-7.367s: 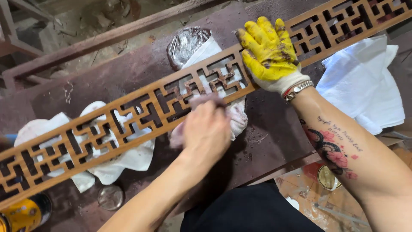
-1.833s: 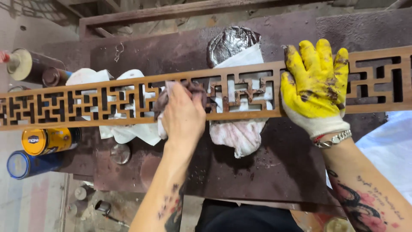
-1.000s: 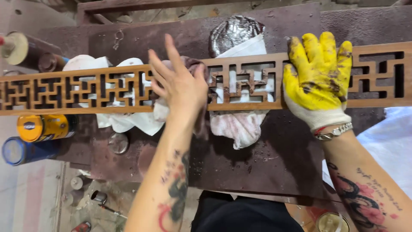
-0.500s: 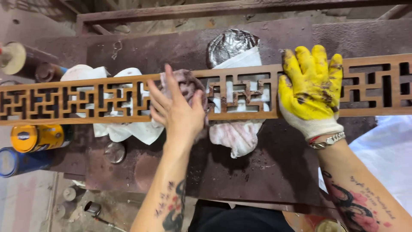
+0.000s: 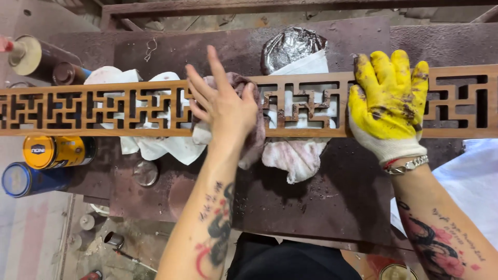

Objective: Applying stain or protective oil to a decorative wooden lattice piece using a cloth rag.

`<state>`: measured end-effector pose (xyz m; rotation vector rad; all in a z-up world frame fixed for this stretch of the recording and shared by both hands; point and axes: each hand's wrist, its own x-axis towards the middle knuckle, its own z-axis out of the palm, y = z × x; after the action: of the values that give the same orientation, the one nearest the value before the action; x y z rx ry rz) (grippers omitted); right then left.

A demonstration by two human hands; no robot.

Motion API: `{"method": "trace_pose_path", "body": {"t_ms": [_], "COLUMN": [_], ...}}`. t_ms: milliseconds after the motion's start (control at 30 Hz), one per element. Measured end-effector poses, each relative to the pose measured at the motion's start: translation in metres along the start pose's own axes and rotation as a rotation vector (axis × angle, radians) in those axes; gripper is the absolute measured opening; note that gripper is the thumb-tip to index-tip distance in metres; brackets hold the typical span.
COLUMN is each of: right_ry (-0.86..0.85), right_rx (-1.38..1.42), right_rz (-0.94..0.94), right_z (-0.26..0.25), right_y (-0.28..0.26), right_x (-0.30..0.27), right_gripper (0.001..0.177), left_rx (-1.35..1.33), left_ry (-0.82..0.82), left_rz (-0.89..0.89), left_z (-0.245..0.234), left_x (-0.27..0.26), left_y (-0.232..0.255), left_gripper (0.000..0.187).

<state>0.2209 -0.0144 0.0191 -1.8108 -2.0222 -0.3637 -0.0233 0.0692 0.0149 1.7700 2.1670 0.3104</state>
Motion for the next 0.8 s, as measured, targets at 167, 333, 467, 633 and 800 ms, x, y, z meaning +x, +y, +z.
{"method": "trace_pose_path", "body": {"t_ms": [167,333,467,633,800], "right_ry": [0.025,-0.02,0.03,-0.01,0.005], "right_rx": [-0.002,0.028,-0.001,-0.077,0.023], "right_rz": [0.001,0.024,-0.027,-0.028,-0.021], "right_z": [0.004,0.008,-0.003,0.0,0.004], "right_y": [0.003,0.004,-0.001,0.0,0.003], "right_x": [0.001,-0.002,0.003,0.003,-0.003], "right_gripper": [0.051,0.052,0.048,0.051,0.05], "left_rx": [-0.117,-0.038,-0.049,-0.071,-0.037], "left_ry": [-0.049,-0.014,-0.001,0.011,0.005], "left_rz": [0.066,-0.011,0.07,0.01,0.063], "left_z": [0.001,0.002,0.007,-0.008,0.005], "left_x": [-0.022,0.006,-0.023,-0.011,-0.007], "left_y": [-0.012,0.0,-0.018,0.0,-0.006], "left_gripper": [0.104,0.109,0.105,0.106,0.105]}}
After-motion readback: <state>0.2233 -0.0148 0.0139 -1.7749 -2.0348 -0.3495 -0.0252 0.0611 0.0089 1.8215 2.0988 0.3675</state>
